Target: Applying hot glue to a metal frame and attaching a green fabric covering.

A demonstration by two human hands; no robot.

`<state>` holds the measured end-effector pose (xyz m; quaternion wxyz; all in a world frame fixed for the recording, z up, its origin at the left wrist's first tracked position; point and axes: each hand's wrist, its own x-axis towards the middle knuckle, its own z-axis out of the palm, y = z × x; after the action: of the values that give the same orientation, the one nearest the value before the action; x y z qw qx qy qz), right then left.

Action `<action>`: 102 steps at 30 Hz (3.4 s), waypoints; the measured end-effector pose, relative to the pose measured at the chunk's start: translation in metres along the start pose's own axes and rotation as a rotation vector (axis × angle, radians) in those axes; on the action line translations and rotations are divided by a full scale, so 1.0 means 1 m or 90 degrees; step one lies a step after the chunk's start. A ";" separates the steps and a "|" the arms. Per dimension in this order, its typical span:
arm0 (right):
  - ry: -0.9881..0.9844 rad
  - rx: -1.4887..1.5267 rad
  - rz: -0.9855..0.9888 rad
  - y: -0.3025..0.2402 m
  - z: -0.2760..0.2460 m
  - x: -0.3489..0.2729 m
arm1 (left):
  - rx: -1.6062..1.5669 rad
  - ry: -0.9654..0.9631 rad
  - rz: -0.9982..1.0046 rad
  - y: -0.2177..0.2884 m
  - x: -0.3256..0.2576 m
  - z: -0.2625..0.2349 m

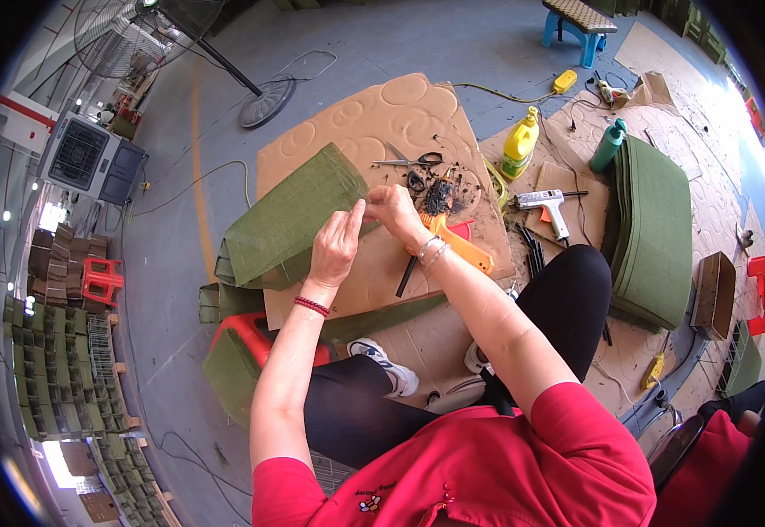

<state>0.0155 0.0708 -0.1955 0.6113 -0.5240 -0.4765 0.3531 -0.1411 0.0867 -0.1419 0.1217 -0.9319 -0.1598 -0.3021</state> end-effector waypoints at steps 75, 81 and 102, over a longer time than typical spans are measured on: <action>-0.061 -0.568 -0.404 -0.031 0.030 0.049 | 0.099 0.074 -0.001 -0.009 -0.024 0.019; -0.064 -0.620 -0.441 -0.026 0.026 0.051 | 0.036 0.134 -0.118 0.016 -0.035 0.014; -0.064 -0.619 -0.430 -0.024 0.030 0.053 | -0.673 0.332 -0.806 0.020 -0.033 0.054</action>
<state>0.0009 0.1240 -0.1606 0.3562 -0.5463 -0.7521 -0.0953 -0.1308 0.0787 -0.2074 -0.4864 -0.5028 -0.4541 -0.5517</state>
